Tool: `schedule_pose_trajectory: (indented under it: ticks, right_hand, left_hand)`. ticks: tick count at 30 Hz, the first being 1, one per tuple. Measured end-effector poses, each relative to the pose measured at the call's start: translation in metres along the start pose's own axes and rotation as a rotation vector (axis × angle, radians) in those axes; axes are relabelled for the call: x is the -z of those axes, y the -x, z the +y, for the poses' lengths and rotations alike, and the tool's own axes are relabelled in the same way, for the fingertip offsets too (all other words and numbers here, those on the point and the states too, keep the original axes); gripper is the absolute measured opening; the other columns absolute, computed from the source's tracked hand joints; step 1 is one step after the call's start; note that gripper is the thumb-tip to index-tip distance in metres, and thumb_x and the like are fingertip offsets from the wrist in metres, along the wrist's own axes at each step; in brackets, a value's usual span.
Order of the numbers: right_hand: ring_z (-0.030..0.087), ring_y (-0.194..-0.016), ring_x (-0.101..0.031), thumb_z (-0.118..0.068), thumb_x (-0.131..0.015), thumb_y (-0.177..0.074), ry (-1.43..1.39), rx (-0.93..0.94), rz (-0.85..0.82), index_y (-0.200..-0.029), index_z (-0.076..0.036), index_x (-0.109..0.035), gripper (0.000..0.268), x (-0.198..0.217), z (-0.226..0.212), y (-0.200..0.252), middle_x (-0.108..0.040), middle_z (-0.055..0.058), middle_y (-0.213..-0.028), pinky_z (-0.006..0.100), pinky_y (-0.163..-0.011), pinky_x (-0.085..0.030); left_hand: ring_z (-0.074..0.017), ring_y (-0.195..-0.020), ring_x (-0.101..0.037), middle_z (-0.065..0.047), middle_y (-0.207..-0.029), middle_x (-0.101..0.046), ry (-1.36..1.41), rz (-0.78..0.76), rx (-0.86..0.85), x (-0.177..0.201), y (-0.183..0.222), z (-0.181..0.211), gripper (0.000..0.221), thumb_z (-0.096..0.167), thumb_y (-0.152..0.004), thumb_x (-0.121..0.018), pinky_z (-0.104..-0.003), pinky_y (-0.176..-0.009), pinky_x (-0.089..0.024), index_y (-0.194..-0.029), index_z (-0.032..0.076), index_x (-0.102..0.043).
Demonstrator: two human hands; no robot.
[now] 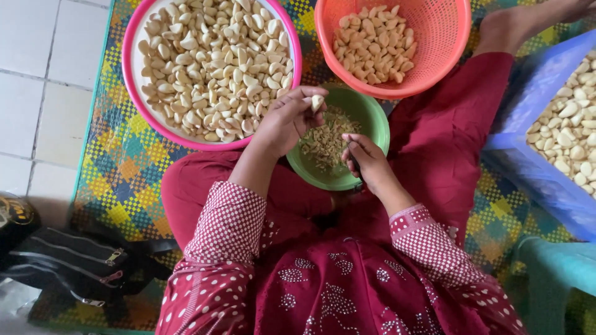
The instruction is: Peeling individual garlic cloves by hand and sorting them into containers.
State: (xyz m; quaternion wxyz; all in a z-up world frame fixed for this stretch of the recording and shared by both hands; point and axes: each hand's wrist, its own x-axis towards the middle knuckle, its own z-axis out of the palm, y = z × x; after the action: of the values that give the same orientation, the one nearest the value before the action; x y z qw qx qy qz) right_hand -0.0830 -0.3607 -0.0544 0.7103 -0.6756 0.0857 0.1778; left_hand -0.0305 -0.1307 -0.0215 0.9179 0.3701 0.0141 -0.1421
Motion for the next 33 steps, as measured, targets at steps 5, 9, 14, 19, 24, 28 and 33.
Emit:
schedule_pose_trajectory:
  ticks: [5, 9, 14, 19, 24, 28, 33]
  right_hand:
    - [0.015, -0.054, -0.056, -0.007, -0.046, -0.108, 0.014, 0.219, -0.03, -0.139, -0.002, -0.053, 0.033, 0.004, -0.006, 0.005, -0.063, 0.018, -0.081, 0.021, -0.038, -0.043]
    - [0.016, -0.062, -0.063, -0.007, -0.048, -0.109, 0.249, 0.489, -0.036, -0.15, -0.005, -0.046, 0.042, 0.001, -0.036, 0.018, -0.07, 0.019, -0.09, 0.024, -0.047, -0.053]
    - [0.024, -0.094, -0.068, -0.01, -0.055, -0.107, 0.513, 0.609, 0.006, -0.151, -0.009, -0.049, 0.044, -0.005, -0.051, 0.021, -0.071, 0.016, -0.118, 0.041, -0.079, -0.057]
    - [0.031, -0.128, -0.062, -0.011, -0.054, -0.107, 0.546, 0.614, -0.008, -0.144, -0.008, -0.057, 0.037, -0.006, -0.055, 0.016, -0.066, 0.014, -0.137, 0.048, -0.108, -0.05]
    - [0.026, -0.13, -0.057, -0.013, -0.047, -0.112, 0.382, 0.503, 0.107, -0.142, -0.01, -0.058, 0.032, 0.011, -0.045, 0.006, -0.063, 0.014, -0.137, 0.049, -0.113, -0.043]
    - [0.012, -0.053, -0.047, -0.023, -0.046, -0.11, 0.001, 0.233, 0.052, -0.138, -0.011, -0.051, 0.031, 0.01, -0.034, 0.001, -0.064, 0.011, -0.087, 0.024, -0.047, -0.038]
    - [0.011, -0.058, -0.05, -0.019, -0.045, -0.108, 0.029, 0.05, 0.127, -0.138, -0.013, -0.052, 0.031, 0.009, -0.045, 0.011, -0.064, 0.011, -0.091, 0.023, -0.05, -0.039]
  left_hand:
    - [-0.0188, -0.084, -0.074, -0.013, -0.098, -0.07, -0.053, 0.044, -0.037, -0.017, 0.003, -0.015, 0.033, 0.009, -0.098, -0.06, -0.037, -0.081, -0.067, -0.129, -0.004, -0.063]
    - [-0.0156, -0.084, -0.073, -0.01, -0.097, -0.07, -0.128, 0.077, -0.002, -0.027, 0.004, -0.029, 0.033, 0.008, -0.098, -0.063, -0.034, -0.081, -0.067, -0.128, -0.006, -0.063]
    - [-0.0168, -0.083, -0.074, -0.011, -0.096, -0.07, -0.151, 0.099, 0.042, -0.03, 0.003, -0.047, 0.032, 0.009, -0.098, -0.065, -0.035, -0.078, -0.067, -0.127, -0.006, -0.064]
    - [-0.0188, -0.084, -0.073, -0.011, -0.095, -0.068, -0.178, 0.122, 0.088, -0.03, 0.007, -0.055, 0.033, 0.01, -0.098, -0.068, -0.034, -0.076, -0.067, -0.126, -0.006, -0.065]
    - [-0.0137, -0.08, -0.069, -0.01, -0.091, -0.066, -0.321, 0.161, 0.064, -0.036, -0.008, -0.048, 0.035, 0.012, -0.097, -0.067, -0.028, -0.074, -0.065, -0.126, -0.009, -0.064]
    - [-0.0125, -0.084, -0.062, -0.004, -0.101, -0.072, -0.828, 0.065, -0.003, -0.089, -0.049, 0.029, 0.041, 0.031, -0.098, -0.058, -0.026, -0.073, -0.053, -0.13, 0.006, -0.066]
    - [-0.0295, -0.132, -0.054, -0.016, -0.146, -0.055, -1.417, 0.12, -0.389, -0.07, -0.073, 0.052, 0.044, 0.006, -0.1, -0.058, -0.043, -0.118, -0.041, -0.144, 0.006, -0.051]
